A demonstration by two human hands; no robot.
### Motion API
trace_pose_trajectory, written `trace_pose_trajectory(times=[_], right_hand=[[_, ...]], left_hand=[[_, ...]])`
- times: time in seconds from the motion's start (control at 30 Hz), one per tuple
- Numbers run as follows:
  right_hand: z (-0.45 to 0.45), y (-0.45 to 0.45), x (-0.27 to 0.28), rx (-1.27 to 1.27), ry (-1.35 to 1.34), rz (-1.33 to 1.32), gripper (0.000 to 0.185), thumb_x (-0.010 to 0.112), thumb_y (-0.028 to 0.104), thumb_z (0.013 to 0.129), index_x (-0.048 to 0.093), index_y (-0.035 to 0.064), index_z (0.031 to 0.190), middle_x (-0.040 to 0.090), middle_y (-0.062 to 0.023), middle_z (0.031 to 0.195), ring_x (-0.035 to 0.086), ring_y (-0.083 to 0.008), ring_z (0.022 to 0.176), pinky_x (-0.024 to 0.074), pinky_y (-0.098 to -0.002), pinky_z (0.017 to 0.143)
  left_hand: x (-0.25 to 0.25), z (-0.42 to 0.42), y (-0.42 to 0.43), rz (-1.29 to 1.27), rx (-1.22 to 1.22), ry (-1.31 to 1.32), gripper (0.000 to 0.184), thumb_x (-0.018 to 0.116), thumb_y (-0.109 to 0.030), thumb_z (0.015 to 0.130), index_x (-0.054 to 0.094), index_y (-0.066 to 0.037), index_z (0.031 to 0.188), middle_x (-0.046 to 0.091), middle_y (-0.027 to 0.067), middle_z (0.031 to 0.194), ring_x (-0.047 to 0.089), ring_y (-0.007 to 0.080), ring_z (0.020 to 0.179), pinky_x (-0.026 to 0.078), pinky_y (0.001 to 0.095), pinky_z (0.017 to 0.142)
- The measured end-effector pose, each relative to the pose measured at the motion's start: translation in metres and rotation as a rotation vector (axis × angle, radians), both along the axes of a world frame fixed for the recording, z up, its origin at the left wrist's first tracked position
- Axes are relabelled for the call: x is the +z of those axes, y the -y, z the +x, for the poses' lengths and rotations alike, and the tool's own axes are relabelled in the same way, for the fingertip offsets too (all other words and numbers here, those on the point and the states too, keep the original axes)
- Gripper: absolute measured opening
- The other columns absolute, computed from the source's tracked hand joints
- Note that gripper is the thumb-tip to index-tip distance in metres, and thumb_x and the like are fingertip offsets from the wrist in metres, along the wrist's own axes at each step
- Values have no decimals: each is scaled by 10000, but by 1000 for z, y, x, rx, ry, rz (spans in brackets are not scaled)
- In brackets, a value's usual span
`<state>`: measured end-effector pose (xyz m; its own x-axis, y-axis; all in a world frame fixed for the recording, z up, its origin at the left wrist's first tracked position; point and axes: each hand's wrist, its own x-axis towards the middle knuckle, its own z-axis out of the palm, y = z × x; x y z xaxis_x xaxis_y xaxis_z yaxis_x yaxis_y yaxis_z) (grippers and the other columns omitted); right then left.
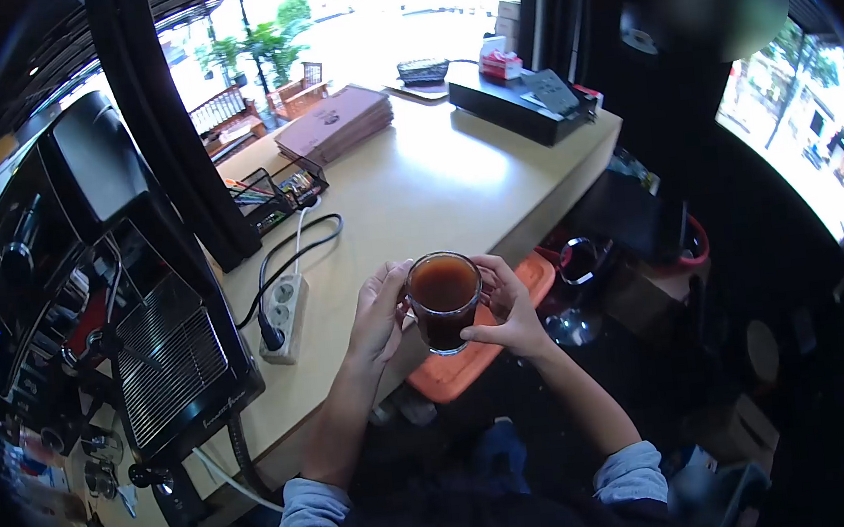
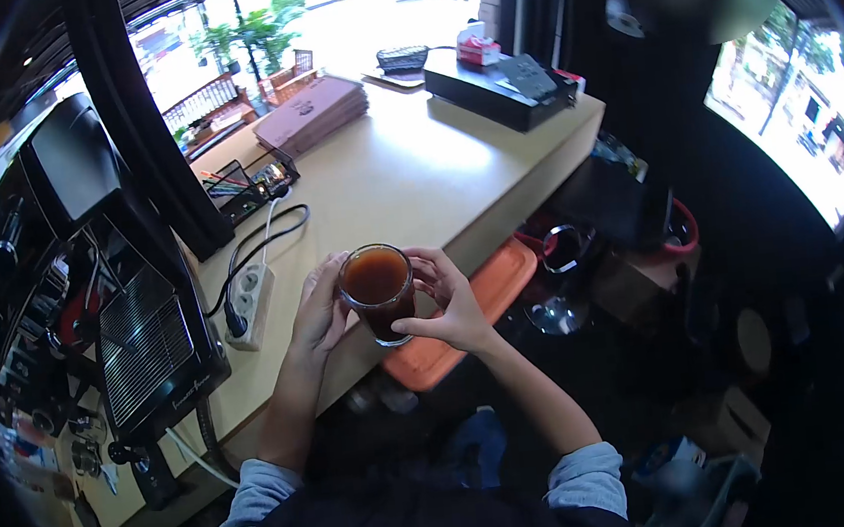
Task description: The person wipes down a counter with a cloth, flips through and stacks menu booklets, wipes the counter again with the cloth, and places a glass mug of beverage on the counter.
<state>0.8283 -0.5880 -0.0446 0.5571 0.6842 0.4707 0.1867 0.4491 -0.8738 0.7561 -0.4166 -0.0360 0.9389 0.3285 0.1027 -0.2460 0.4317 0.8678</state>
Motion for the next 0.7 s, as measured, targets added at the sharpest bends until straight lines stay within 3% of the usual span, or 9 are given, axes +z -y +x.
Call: trace_pose_trajectory(times=[0.23,0.37,0.57,0.7], right_hand=[[118,-36,2,152,62,-22,816,831,62,556,359,51,1222,442,-61,1192,428,-161,1159,350,-300,959],[170,-52,13,238,141,-81,809,832,83,564,358,40,1219,442,-68,1184,434,-170,1146,368,-314,945],[224,-82,13,240,278,-201,682,827,157,595,454,41,1154,478,-56,1145,465,-173,1093,419,-339,896],[248,-107,3,374,182,-205,669,821,147,606,475,36,1167,492,-43,1115,487,-160,1055,442,-329,873]], left_hand=[[4,78,-1,-54,354,36,199,572,-228,883,484,-164,716,480,-74,672,394,22,630,302,201,614],[-1,118,-4,-48,523,79,223,563,-226,889,472,-164,696,431,-82,631,328,15,586,282,205,574],[-11,159,-7,35,802,124,199,541,-182,905,496,-134,717,484,-64,681,382,14,624,304,195,585],[-6,175,-3,-14,989,130,219,536,-190,911,482,-107,716,501,-30,714,423,30,674,348,198,658]])
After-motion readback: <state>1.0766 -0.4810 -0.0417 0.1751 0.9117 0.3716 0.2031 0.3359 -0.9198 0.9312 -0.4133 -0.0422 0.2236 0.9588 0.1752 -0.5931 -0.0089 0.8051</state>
